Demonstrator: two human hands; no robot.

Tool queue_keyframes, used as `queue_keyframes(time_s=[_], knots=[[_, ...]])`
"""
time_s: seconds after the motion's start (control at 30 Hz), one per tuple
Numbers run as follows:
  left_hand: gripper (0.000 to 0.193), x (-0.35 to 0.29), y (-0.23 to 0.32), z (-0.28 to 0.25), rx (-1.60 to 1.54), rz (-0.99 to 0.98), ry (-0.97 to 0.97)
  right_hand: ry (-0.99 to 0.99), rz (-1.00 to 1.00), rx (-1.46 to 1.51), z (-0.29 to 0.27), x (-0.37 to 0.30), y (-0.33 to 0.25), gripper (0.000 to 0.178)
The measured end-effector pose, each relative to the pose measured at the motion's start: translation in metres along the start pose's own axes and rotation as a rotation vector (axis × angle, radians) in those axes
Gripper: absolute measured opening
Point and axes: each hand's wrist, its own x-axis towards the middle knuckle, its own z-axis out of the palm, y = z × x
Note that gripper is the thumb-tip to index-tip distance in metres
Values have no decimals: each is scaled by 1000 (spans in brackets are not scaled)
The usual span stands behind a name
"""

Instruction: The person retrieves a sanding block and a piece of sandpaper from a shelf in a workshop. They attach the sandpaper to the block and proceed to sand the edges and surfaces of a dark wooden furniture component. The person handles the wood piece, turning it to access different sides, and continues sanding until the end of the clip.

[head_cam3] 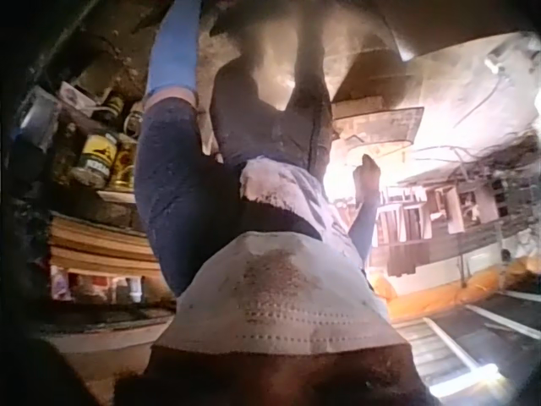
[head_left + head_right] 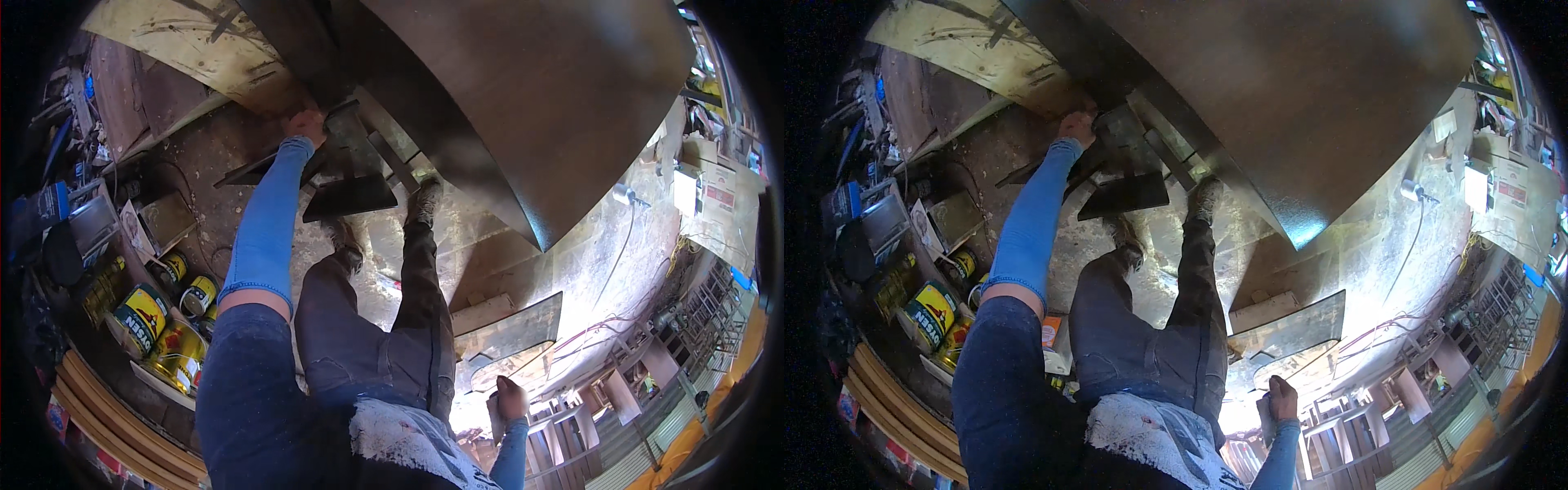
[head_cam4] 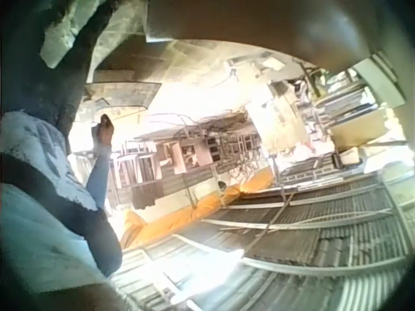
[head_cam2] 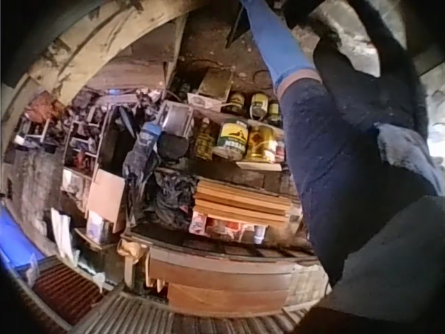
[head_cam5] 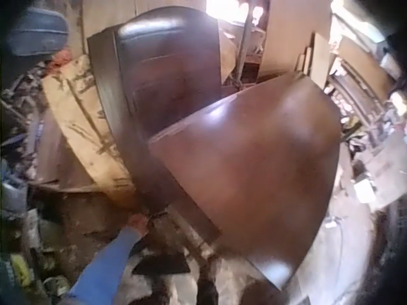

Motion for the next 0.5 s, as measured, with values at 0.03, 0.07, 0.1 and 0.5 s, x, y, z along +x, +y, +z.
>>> queue_keyframes(time_s=[0.03, 0.07, 0.1, 0.5], knots=[[57, -2, 7, -15, 38, 12, -84, -13, -20, -144, 3, -3, -23, 46], [55, -7, 25, -52, 77, 29, -171, -27, -35, -285, 10, -7, -72, 45], [55, -8, 37, -79, 122, 48, -247, -38, -57, -417, 21, -4, -109, 45], [36, -23, 39, -108, -70, 152, -84, 250, -830, -707, 272, 441, -387, 70]])
